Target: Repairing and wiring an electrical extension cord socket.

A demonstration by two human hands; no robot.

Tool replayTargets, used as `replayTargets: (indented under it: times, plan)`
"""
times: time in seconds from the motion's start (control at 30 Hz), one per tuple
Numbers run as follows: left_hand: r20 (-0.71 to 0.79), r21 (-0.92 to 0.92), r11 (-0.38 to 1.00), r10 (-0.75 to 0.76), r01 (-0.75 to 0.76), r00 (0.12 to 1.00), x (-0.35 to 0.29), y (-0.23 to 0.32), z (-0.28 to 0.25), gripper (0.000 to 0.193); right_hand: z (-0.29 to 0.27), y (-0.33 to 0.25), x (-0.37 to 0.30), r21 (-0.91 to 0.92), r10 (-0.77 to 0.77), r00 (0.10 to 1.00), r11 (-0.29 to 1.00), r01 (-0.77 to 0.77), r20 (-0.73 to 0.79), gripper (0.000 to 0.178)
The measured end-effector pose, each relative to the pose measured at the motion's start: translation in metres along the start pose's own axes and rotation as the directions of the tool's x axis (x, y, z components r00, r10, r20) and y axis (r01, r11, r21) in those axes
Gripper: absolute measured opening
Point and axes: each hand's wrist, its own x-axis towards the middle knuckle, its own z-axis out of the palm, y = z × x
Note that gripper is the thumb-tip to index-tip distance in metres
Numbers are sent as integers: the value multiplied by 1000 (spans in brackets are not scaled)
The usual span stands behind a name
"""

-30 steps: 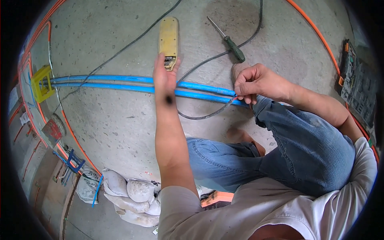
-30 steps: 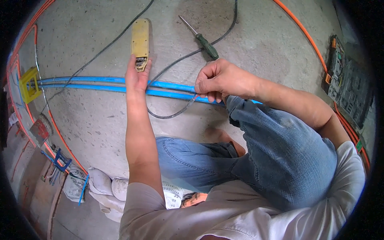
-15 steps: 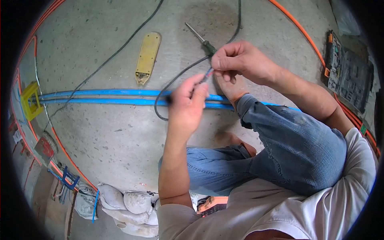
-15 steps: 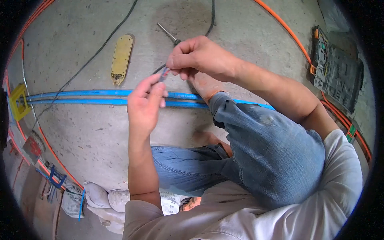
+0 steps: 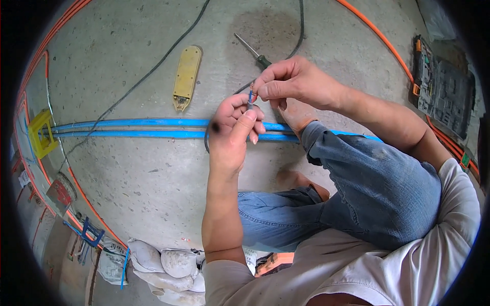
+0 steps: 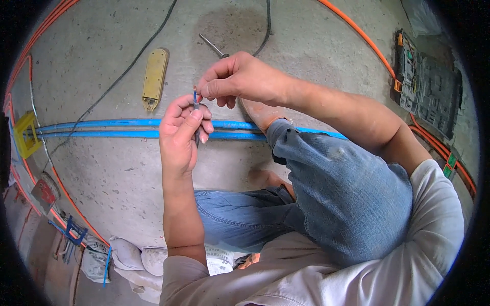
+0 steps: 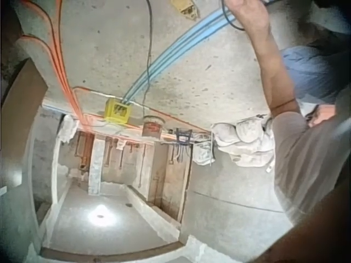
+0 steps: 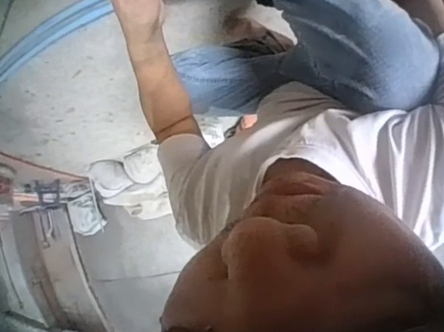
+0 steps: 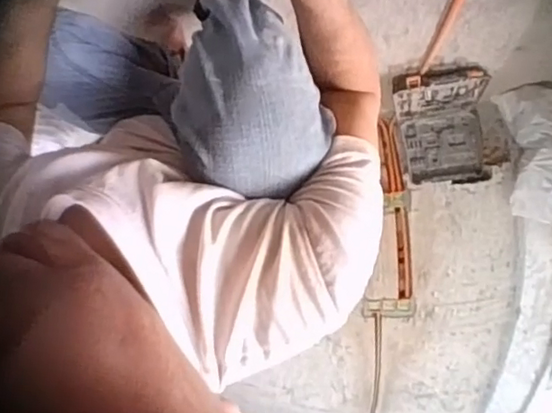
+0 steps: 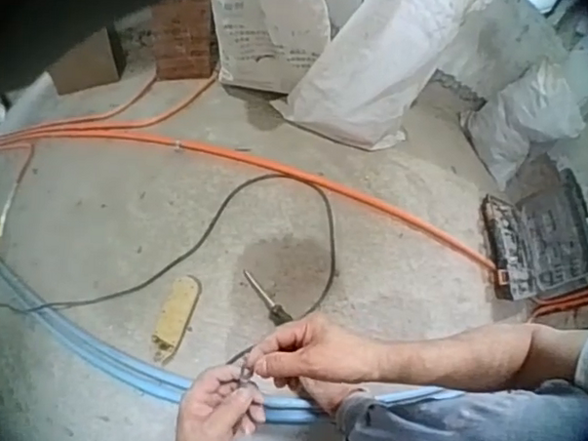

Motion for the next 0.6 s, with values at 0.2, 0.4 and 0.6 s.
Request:
replayTargets:
  times: [0.2, 0.4, 0.6]
  plan:
    - [-8, -155, 986, -60, 58, 998, -3, 2, -1, 24, 2, 1, -2, -86, -14, 1000, 996, 14, 0, 18]
    - [-83, -123, 988, -108, 97, 991, -5, 7, 3, 19, 4, -2, -5, -152, -29, 999, 988, 35, 40, 20]
    - [-108, -117, 988, -112, 99, 988, -6, 7, 2, 13, 6, 1, -4, -141, -44, 999, 989, 48, 29, 19]
